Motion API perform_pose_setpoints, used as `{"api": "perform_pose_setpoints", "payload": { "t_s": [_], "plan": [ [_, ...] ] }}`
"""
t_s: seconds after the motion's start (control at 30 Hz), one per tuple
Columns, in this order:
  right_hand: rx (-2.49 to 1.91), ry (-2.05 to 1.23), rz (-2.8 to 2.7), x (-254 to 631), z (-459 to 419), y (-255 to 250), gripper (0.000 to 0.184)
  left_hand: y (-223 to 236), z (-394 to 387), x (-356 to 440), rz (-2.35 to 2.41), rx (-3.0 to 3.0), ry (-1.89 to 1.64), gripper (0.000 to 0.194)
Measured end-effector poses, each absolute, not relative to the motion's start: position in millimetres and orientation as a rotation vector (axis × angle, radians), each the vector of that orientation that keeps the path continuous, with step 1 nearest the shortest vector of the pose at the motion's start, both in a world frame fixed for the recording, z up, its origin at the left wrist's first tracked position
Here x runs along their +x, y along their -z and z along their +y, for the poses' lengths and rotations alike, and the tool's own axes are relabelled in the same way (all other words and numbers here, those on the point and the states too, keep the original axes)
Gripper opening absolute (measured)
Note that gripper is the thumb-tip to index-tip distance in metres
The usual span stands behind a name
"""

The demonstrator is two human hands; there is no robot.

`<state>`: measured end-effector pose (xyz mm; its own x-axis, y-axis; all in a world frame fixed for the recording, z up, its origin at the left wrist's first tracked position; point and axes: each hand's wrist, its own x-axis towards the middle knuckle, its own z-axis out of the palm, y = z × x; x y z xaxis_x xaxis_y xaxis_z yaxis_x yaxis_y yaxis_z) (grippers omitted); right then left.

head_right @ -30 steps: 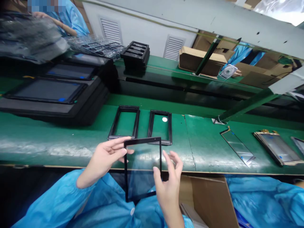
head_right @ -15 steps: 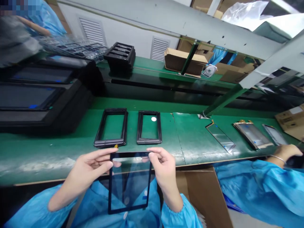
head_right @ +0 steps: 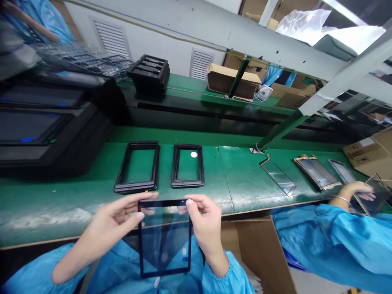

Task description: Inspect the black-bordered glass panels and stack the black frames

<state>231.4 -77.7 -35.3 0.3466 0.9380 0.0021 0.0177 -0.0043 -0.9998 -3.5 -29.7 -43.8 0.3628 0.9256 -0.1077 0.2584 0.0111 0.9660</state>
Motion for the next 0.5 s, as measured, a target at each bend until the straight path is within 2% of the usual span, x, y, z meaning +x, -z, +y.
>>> {"api": "perform_pose_setpoints", "payload": {
  "t_s": [0.13, 0.17, 0.23, 0.3, 0.37, 0.5],
  "plan": [
    [-1.362, -1.058, -1.172, 222, -74, 36, 0.011, 22, -21, 7, 0.952, 2.103, -0.456, 0.054],
    [-1.329, -1.131, -1.175, 222, -73, 36, 0.013, 18, -19, 9, 0.889, 2.126, -0.362, 0.058],
    [-1.256, -1.284, -1.112, 230, -72, 37, 0.029, 13, -16, 10, 0.797, 2.018, -0.249, 0.060],
    [-1.255, -1.396, -1.059, 248, -74, 41, 0.041, 14, -15, 6, 0.815, 1.771, -0.283, 0.052],
    [-1.331, -1.440, -1.029, 269, -78, 49, 0.041, 19, -17, 1, 0.896, 1.482, -0.417, 0.047],
    [-1.398, -1.359, -0.772, 292, -85, 71, 0.043, 32, -24, -5, 0.995, 1.177, -0.660, 0.050]
  ]
}}
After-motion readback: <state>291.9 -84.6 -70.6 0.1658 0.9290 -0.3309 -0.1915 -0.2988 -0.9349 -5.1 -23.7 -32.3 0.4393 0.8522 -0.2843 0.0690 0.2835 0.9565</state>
